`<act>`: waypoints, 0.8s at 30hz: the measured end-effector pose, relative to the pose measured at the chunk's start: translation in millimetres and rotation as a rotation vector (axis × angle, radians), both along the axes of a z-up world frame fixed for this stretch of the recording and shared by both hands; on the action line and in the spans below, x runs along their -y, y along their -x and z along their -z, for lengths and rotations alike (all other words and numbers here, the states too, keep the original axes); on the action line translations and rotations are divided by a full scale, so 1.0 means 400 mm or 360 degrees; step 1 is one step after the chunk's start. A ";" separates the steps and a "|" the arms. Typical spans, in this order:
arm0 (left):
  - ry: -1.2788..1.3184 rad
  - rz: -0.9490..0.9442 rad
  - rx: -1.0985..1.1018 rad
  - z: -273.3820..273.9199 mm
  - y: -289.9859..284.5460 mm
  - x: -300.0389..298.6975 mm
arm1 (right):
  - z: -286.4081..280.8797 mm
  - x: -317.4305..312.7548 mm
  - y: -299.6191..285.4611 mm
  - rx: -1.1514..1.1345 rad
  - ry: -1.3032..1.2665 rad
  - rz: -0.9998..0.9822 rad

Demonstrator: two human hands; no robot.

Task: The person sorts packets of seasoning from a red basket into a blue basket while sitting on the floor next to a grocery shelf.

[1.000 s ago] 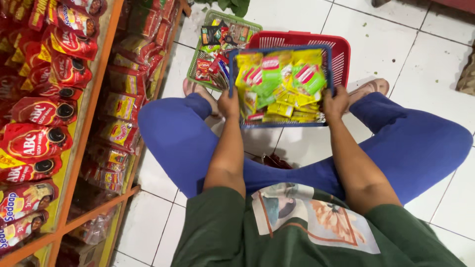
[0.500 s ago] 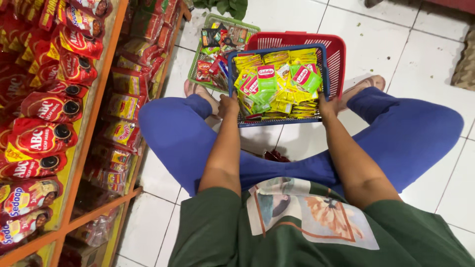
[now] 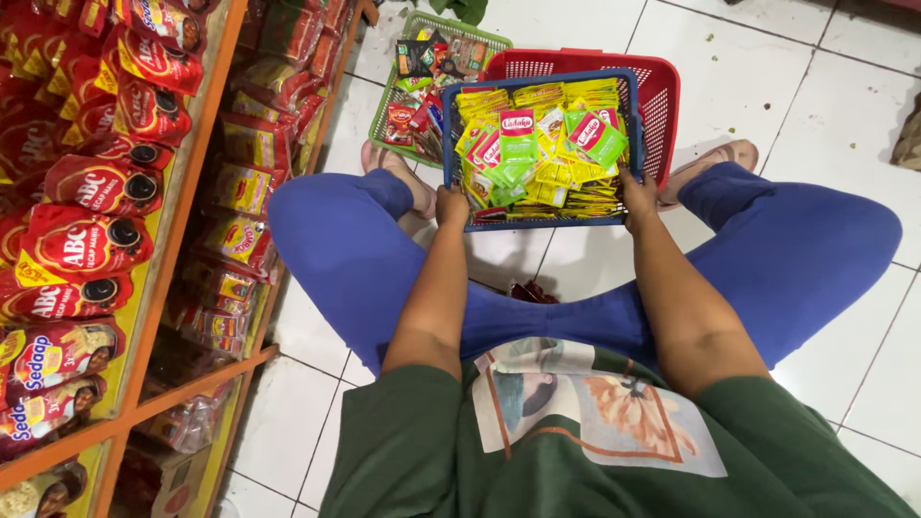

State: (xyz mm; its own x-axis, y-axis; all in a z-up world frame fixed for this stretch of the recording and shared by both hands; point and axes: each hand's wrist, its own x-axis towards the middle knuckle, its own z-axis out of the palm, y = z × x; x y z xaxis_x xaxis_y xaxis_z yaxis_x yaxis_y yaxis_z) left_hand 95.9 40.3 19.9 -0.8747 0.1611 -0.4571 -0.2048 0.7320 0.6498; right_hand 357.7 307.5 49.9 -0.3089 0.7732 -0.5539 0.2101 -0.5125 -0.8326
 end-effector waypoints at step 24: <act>0.0229 0.0222 -0.0727 -0.093 -0.052 -0.085 | -0.212 -0.036 0.144 0.1213 -0.1868 -0.1427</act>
State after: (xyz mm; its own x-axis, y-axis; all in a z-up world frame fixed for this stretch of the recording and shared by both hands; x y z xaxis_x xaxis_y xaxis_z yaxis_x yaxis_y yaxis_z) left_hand 116.5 74.4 56.9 -0.9653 0.2544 -0.0587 0.1835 0.8210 0.5406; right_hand 300.0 322.0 134.8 -0.8059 0.5890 -0.0600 0.5855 0.7780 -0.2276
